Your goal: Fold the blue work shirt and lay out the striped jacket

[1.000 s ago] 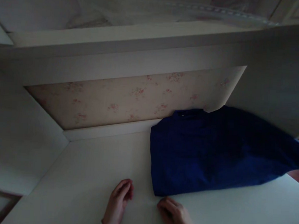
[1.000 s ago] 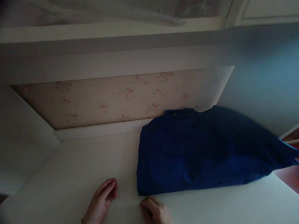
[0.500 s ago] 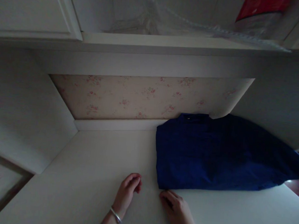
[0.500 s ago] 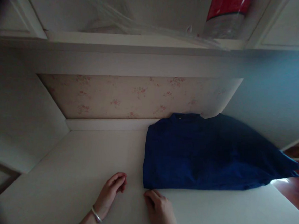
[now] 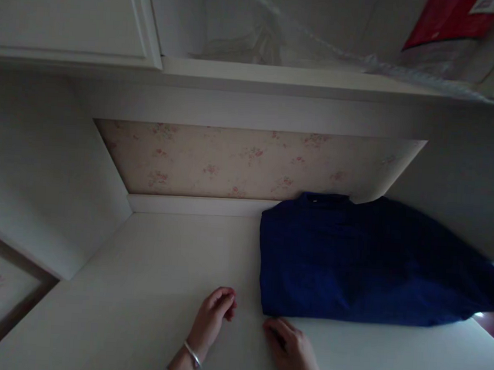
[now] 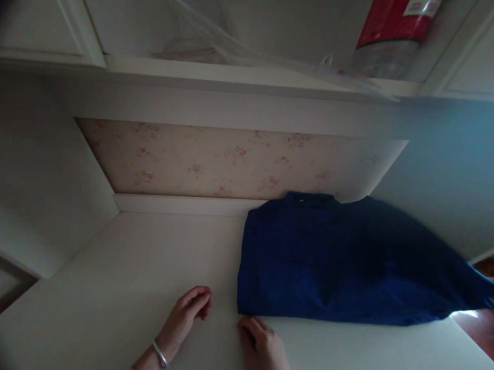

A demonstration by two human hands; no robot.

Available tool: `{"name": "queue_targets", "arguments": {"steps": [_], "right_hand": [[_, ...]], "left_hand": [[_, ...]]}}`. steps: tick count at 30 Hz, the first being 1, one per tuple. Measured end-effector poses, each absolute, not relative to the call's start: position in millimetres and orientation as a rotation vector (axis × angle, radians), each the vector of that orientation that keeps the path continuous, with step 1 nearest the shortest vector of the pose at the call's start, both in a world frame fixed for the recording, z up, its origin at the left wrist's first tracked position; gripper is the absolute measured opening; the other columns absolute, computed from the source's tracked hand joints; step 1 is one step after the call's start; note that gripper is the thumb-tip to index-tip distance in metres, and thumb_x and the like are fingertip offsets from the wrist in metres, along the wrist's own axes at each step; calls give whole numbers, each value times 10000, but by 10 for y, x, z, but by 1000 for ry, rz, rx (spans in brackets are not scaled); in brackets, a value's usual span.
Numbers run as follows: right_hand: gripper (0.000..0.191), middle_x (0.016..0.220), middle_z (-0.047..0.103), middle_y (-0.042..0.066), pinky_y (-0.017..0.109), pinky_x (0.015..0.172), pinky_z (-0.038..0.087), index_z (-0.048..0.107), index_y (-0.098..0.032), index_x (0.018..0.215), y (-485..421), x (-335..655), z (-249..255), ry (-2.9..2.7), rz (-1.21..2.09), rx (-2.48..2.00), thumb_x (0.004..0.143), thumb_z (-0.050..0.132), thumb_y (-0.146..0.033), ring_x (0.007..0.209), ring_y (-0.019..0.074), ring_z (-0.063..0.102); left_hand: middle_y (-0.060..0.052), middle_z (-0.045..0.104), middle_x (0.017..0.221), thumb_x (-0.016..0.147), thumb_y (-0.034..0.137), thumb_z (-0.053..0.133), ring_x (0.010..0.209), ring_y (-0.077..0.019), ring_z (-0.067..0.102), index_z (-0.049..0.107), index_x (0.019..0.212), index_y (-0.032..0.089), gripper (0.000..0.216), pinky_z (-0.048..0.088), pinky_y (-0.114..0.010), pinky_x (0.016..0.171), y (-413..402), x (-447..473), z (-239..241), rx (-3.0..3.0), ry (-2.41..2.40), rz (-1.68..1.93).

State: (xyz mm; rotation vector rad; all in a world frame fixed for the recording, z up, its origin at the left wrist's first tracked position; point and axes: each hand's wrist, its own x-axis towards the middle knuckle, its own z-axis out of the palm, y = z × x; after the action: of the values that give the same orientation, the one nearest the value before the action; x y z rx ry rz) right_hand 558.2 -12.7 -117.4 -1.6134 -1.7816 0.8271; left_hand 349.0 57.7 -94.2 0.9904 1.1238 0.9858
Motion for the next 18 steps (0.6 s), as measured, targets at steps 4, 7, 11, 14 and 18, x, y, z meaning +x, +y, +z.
{"name": "queue_targets", "arguments": {"steps": [4, 7, 11, 14, 18], "right_hand": [[274, 910, 692, 42, 272, 718, 459, 671, -240, 950, -123, 5584, -1172, -1787, 825, -1598, 970, 420, -350, 813, 188, 654], [273, 924, 689, 43, 268, 725, 459, 665, -238, 956, -119, 5586, -1184, -1794, 814, -1587, 973, 417, -350, 821, 184, 653], [271, 928, 690, 41, 269, 733, 458, 667, -242, 962, -118, 5591, -1194, -1797, 810, -1593, 973, 418, -348, 826, 184, 655], [281, 917, 689, 39, 271, 719, 456, 672, -247, 958, -116, 5589, -1184, -1793, 816, -1605, 974, 417, -366, 814, 186, 653], [287, 890, 678, 34, 267, 705, 449, 664, -241, 948, -115, 5580, -1163, -1808, 808, -1612, 978, 410, -372, 795, 179, 646]], "left_hand": [[-13, 639, 684, 723, 519, 688, 617, -153, 568, 664, 852, 159, 383, 440, -277, 595, 568, 3490, -951, 1000, 1124, 978], [-14, 639, 690, 739, 507, 677, 622, -153, 569, 660, 862, 159, 370, 443, -279, 601, 560, 3485, -952, 1007, 1125, 972], [-14, 635, 689, 757, 497, 664, 622, -151, 563, 658, 878, 152, 366, 438, -278, 601, 559, 3480, -952, 1023, 1117, 969], [-13, 634, 693, 770, 488, 657, 628, -151, 563, 655, 883, 150, 356, 435, -277, 603, 558, 3478, -949, 1033, 1112, 967], [-13, 636, 701, 785, 477, 648, 631, -148, 561, 652, 880, 156, 335, 435, -274, 604, 557, 3477, -944, 1040, 1111, 958]]}}
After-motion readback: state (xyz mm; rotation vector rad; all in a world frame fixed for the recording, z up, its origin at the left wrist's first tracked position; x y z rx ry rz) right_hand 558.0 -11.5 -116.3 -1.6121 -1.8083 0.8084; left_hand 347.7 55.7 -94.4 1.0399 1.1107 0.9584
